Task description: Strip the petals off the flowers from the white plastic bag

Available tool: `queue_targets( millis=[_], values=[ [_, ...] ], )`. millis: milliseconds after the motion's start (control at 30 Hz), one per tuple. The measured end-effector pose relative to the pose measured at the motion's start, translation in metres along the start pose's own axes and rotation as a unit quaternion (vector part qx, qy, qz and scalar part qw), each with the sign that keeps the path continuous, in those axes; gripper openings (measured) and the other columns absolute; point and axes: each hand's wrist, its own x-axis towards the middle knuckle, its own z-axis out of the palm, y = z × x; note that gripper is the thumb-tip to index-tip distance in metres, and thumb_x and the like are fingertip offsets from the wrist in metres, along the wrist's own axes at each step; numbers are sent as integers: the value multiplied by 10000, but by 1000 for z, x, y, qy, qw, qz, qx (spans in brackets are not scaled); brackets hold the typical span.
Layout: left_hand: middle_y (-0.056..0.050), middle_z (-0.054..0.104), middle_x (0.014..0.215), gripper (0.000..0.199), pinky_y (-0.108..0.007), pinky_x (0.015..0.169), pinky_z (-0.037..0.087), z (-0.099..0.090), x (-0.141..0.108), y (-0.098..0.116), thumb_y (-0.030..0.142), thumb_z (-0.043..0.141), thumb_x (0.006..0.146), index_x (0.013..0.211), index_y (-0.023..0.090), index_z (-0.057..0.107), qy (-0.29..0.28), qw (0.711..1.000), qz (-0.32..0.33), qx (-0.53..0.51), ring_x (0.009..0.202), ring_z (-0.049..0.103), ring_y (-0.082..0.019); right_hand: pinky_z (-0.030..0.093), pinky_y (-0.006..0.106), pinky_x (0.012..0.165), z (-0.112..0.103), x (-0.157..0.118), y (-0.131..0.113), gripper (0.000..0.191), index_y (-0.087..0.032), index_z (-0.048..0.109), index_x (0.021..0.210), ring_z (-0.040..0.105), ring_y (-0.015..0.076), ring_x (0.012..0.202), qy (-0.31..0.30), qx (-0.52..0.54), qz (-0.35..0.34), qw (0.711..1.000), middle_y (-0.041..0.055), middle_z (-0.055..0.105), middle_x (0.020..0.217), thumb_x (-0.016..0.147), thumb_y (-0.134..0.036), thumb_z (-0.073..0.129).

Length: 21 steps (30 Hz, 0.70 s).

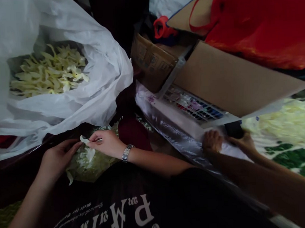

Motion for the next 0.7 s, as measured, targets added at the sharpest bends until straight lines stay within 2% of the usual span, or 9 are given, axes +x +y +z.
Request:
queue_targets(
  millis=[200, 367, 433, 500, 600, 700],
  values=[
    [-80, 808, 1014, 580, -312, 721, 500, -1, 8, 2, 677, 502, 857, 1126, 244, 780, -26, 997, -9, 68, 903, 749, -281, 521, 270, 761, -5, -4, 3, 250, -164, 649, 820, 629, 121, 728, -16, 21, 3, 1000, 2, 670, 812, 788, -384, 764],
    [-122, 776, 1157, 613, -395, 885, 519, 0, 13, 3, 673, 475, 874, 1146, 213, 775, -43, 996, 24, 76, 1056, 719, -344, 496, 253, 749, -8, -3, 4, 248, -171, 644, 835, 628, 124, 745, -13, -11, -15, 1000, -3, 670, 822, 832, -406, 722],
    [-136, 772, 1154, 629, -416, 965, 508, 1, 11, 10, 693, 502, 860, 1108, 188, 783, -38, 998, 46, 10, 1085, 705, -347, 492, 254, 767, -8, -3, 5, 229, -174, 648, 851, 641, 130, 771, -1, -21, -29, 999, 0, 680, 843, 851, -396, 704],
    [-128, 778, 1127, 640, -406, 1001, 512, 2, 7, 20, 721, 544, 835, 1069, 177, 786, -52, 991, 49, -112, 1099, 700, -332, 490, 260, 797, -7, -2, 6, 204, -178, 660, 869, 654, 141, 814, 14, -35, -47, 998, 7, 696, 869, 863, -379, 696],
    [-101, 789, 1088, 593, -387, 989, 542, 9, 2, 33, 699, 686, 761, 1024, 178, 791, -88, 952, 5, -292, 1102, 703, -316, 492, 263, 825, -3, -1, 8, 164, -179, 676, 872, 667, 155, 865, 9, -41, -71, 997, 15, 711, 885, 879, -343, 689],
    [-76, 793, 1061, 465, -367, 999, 546, 19, 1, 39, 566, 843, 671, 923, 177, 804, -47, 916, -40, -397, 1084, 707, -288, 504, 243, 834, 0, 3, 9, 137, -175, 675, 860, 671, 144, 869, -11, -12, -78, 997, 8, 711, 881, 884, -307, 701]
  ],
)
